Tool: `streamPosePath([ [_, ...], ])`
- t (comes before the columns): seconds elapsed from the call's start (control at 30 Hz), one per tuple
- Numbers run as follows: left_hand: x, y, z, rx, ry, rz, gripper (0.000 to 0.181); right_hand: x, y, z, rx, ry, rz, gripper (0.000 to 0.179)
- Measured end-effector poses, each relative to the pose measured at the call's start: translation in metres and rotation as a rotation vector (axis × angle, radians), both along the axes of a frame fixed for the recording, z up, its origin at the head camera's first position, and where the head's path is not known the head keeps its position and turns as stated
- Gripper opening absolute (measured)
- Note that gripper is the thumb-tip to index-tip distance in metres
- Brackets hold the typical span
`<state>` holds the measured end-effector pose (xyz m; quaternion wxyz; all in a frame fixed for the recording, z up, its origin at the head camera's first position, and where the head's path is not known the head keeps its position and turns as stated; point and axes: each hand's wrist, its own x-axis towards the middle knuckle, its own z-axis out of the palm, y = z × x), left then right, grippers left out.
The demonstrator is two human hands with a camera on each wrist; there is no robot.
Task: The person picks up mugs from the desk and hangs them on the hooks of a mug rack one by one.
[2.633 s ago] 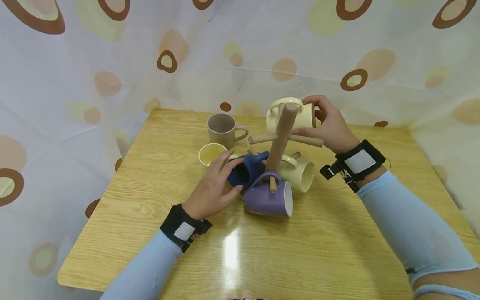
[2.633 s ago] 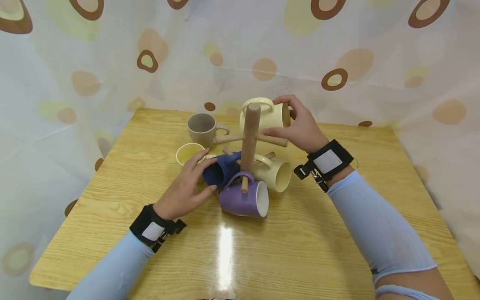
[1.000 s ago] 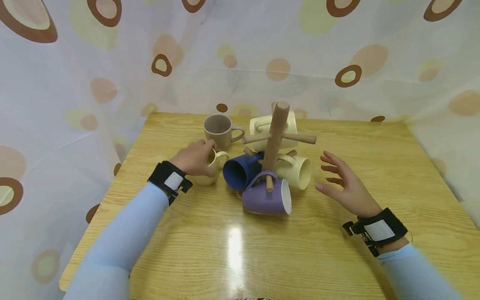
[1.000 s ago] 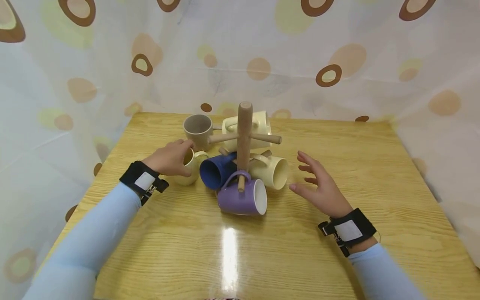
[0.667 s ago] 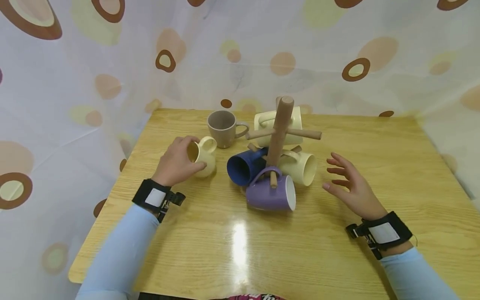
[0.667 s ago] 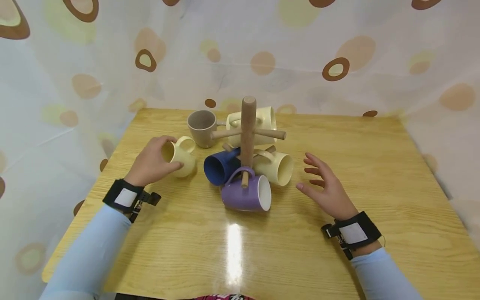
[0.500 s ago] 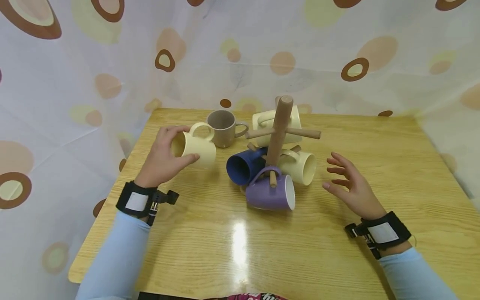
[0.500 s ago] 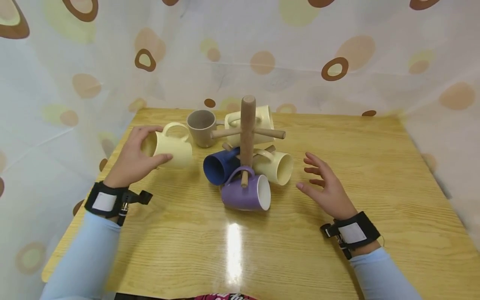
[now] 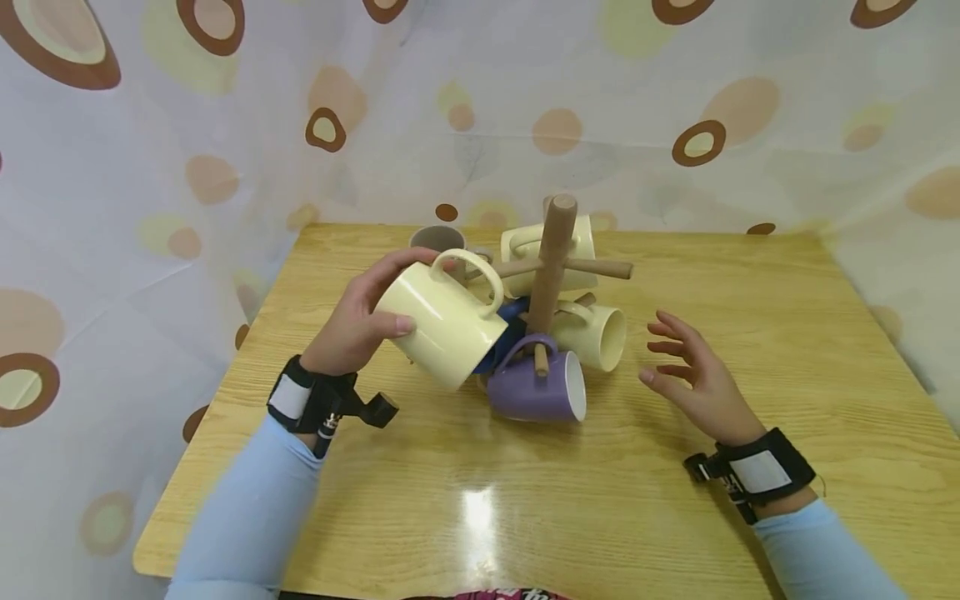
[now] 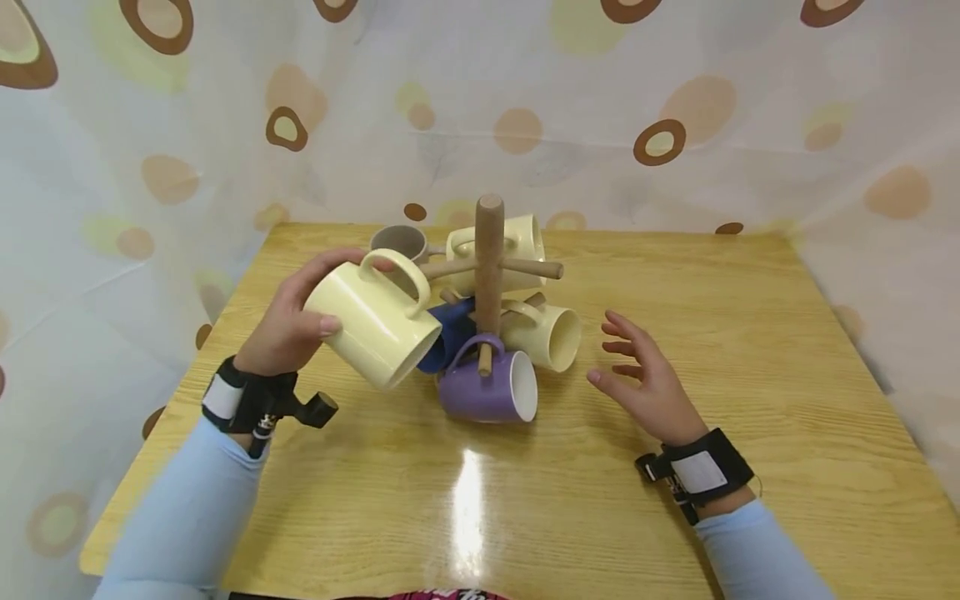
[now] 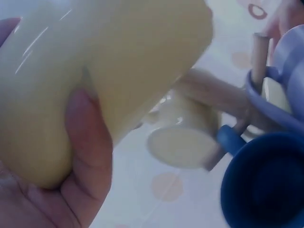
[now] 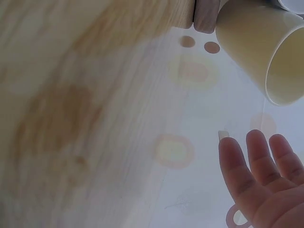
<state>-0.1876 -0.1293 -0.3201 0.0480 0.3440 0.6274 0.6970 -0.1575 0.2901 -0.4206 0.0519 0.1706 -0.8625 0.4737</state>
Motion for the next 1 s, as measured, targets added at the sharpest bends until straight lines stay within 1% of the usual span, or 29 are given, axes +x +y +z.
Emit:
streamPosePath([
  [0.13, -0.006, 0.014, -0.007, -0.02, -0.019, 0.011, 0.06, 0.002, -0.003, 0.0, -0.022, -0.005, 0.006, 0.076],
  [0.27, -0.009, 0.027, -0.016, -0.03, -0.039, -0.01, 0.061, 0.003, -0.004, 0.0, -0.039, -0.014, 0.02, 0.076],
  [0.37, -0.011, 0.036, -0.021, -0.013, -0.029, -0.039, 0.062, 0.004, -0.005, 0.0, -0.035, -0.015, 0.022, 0.076],
  [0.5, -0.013, 0.044, -0.024, 0.003, -0.007, -0.06, 0.062, 0.004, -0.005, 0.001, -0.036, -0.011, 0.023, 0.076],
  [0.6, -0.013, 0.046, -0.024, -0.019, 0.002, -0.054, 0.063, 0.004, -0.004, 0.001, -0.037, -0.013, 0.022, 0.076],
  [0.73, -0.015, 0.045, -0.022, -0.058, -0.004, -0.04, 0.066, 0.004, -0.003, 0.001, -0.04, -0.013, 0.02, 0.075],
  [0.87, -0.018, 0.041, -0.02, -0.091, -0.024, -0.032, 0.067, 0.003, -0.002, 0.001, -0.042, -0.015, 0.021, 0.075],
  [1.0, -0.023, 0.037, -0.02, -0.122, -0.046, -0.036, 0.065, 0.003, -0.002, 0.001, -0.045, -0.02, 0.022, 0.075],
])
